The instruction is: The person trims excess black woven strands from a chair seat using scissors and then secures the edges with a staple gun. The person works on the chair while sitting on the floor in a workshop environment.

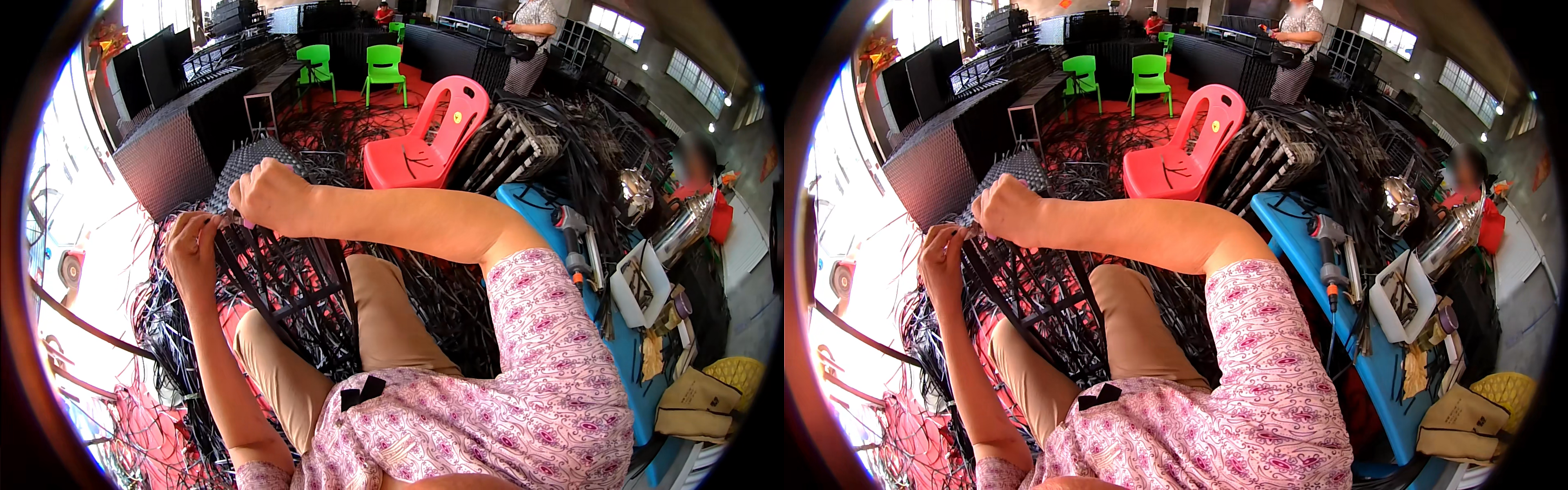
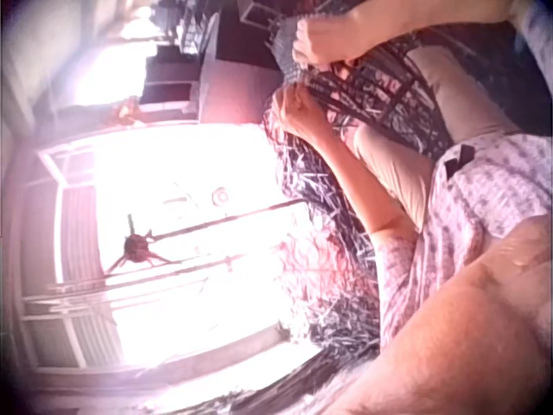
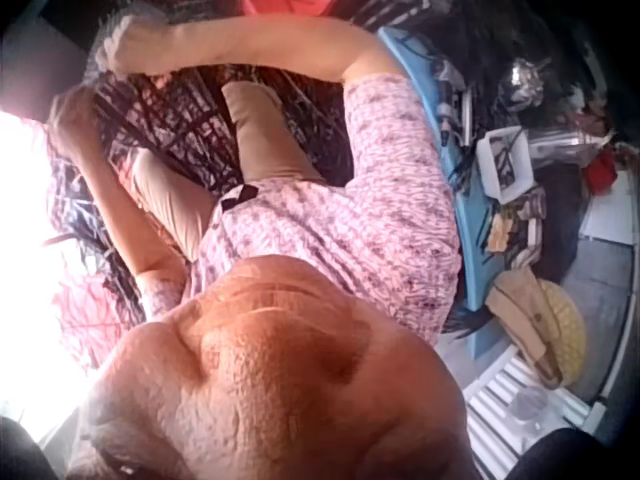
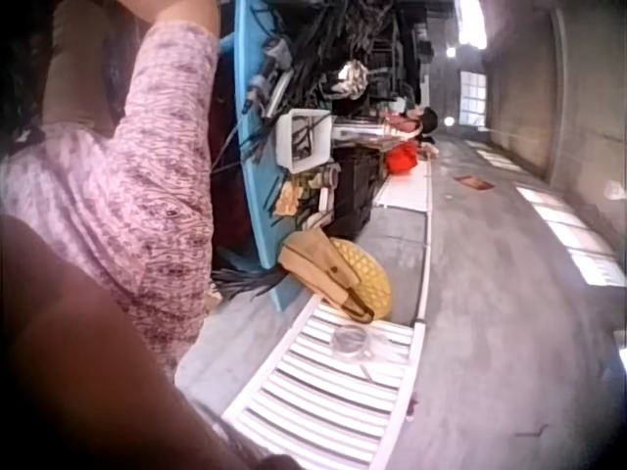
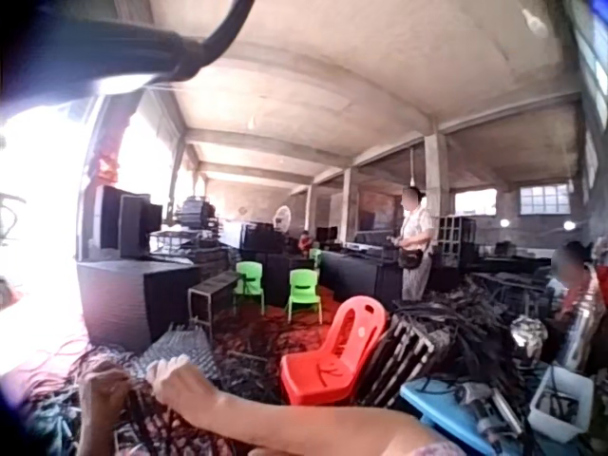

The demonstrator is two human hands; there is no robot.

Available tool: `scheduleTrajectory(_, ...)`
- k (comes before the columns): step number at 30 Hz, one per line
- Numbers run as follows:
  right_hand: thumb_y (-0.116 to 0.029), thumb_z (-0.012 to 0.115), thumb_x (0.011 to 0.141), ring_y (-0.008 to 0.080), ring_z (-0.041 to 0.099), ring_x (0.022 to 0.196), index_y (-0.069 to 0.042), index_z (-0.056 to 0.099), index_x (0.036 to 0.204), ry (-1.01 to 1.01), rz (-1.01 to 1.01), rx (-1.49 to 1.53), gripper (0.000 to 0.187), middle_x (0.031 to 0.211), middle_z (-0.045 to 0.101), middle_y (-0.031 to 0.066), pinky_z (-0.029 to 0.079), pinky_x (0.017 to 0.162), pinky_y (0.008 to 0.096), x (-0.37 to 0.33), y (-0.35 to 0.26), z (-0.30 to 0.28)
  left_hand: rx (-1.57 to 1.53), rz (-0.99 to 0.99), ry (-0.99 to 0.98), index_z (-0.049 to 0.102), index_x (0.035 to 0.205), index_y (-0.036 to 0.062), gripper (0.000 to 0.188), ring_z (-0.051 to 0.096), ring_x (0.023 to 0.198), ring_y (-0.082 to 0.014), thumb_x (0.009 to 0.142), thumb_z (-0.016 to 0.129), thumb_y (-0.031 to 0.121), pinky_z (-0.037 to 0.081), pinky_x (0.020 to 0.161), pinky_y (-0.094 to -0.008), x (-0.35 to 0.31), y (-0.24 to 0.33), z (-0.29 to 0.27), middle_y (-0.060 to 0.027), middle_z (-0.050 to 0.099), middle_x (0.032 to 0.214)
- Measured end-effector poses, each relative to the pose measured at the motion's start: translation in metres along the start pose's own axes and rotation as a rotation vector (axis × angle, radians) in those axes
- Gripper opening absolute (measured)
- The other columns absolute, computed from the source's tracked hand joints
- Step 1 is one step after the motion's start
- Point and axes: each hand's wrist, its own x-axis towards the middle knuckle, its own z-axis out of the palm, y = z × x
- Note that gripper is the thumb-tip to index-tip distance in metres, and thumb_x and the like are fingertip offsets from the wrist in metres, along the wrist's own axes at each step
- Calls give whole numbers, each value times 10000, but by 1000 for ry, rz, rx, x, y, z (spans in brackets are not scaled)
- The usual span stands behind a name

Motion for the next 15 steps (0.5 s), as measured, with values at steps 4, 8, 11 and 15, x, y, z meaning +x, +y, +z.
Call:
scheduleTrajectory(4, -437, 688, 806, 204, 636, 662, -15, 605, 929, 47, 7, -51, 447, 741, 623, 67, 465, 613, 342, -1, 0, 7, -73, 18, 47, 687, 858, -40, 131, 657, 781, -261, 866, 691, 91, 495, 728, -339, -2, -1, 2, -112, 681, 858)
scheduleTrajectory(8, -428, 692, 815, 186, 623, 628, -4, 602, 894, 50, -31, -71, 440, 705, 605, 56, 458, 595, 327, -6, 1, -3, -49, 36, 66, 692, 853, -21, 118, 652, 811, -259, 866, 694, 97, 483, 770, -345, -3, 0, 4, -99, 685, 866)
scheduleTrajectory(11, -429, 704, 804, 179, 612, 620, -6, 600, 892, 46, -6, -99, 444, 695, 593, 46, 444, 582, 317, -8, -4, -3, 129, 188, 93, 704, 854, 17, 97, 636, 873, -246, 864, 697, 114, 443, 863, -369, -4, 1, 4, -67, 689, 892)
scheduleTrajectory(15, -419, 720, 784, 185, 609, 629, 2, 597, 912, 54, 25, -63, 457, 708, 588, 48, 439, 588, 323, -8, -2, 8, 138, 246, 136, 701, 862, 18, 93, 622, 878, -238, 856, 699, 111, 432, 875, -375, -6, -2, 7, -57, 687, 909)
